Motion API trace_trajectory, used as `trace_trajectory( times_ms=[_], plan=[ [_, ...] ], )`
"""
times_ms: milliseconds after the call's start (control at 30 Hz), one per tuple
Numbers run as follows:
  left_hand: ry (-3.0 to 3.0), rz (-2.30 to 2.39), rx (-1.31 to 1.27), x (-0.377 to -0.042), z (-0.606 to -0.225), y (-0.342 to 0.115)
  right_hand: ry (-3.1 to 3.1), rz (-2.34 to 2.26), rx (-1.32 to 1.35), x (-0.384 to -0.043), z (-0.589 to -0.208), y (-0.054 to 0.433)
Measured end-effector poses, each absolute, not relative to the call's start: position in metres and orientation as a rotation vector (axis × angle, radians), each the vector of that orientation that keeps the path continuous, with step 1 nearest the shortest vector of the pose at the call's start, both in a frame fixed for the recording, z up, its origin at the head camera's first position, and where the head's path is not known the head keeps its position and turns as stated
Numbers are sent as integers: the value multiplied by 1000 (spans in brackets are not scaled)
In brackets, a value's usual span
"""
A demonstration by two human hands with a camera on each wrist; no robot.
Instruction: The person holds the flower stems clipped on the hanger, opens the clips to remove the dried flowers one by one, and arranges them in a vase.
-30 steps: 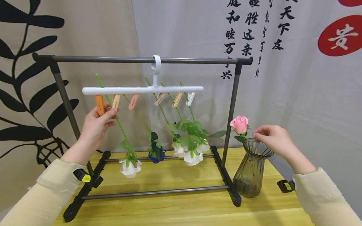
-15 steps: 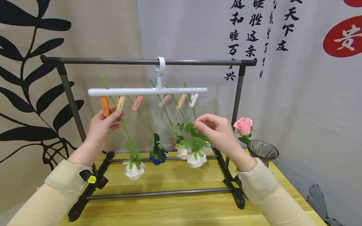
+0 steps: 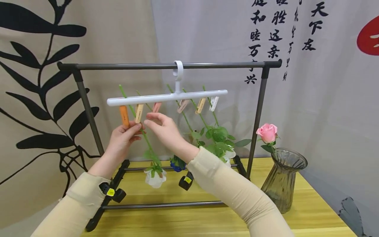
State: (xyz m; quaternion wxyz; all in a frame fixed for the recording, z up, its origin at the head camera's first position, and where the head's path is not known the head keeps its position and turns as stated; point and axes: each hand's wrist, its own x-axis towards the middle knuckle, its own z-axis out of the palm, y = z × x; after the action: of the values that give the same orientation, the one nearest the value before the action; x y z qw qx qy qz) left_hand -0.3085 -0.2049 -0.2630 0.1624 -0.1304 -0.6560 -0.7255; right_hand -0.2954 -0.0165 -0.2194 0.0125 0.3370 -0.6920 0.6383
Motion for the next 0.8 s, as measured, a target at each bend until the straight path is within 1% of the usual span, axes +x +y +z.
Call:
trace_trajectory(
  times_ms=[167,267,467,800],
  plan=[
    [-1841,-2081,-373,-309,-261,-205,-2112,2301,960,-304,-208,-39],
    [-1829,-2081,-363,-308,-259,-206,-2049,2405,954,-310,-204,-51],
    [-1846,-2104,-387,-307,-260,-205,-1925,2464,971,-323,-203,-65],
    [-1907,-2062,-370,-310,-265,-207,-1816,2580,888,-332,-203,-74]
  ],
)
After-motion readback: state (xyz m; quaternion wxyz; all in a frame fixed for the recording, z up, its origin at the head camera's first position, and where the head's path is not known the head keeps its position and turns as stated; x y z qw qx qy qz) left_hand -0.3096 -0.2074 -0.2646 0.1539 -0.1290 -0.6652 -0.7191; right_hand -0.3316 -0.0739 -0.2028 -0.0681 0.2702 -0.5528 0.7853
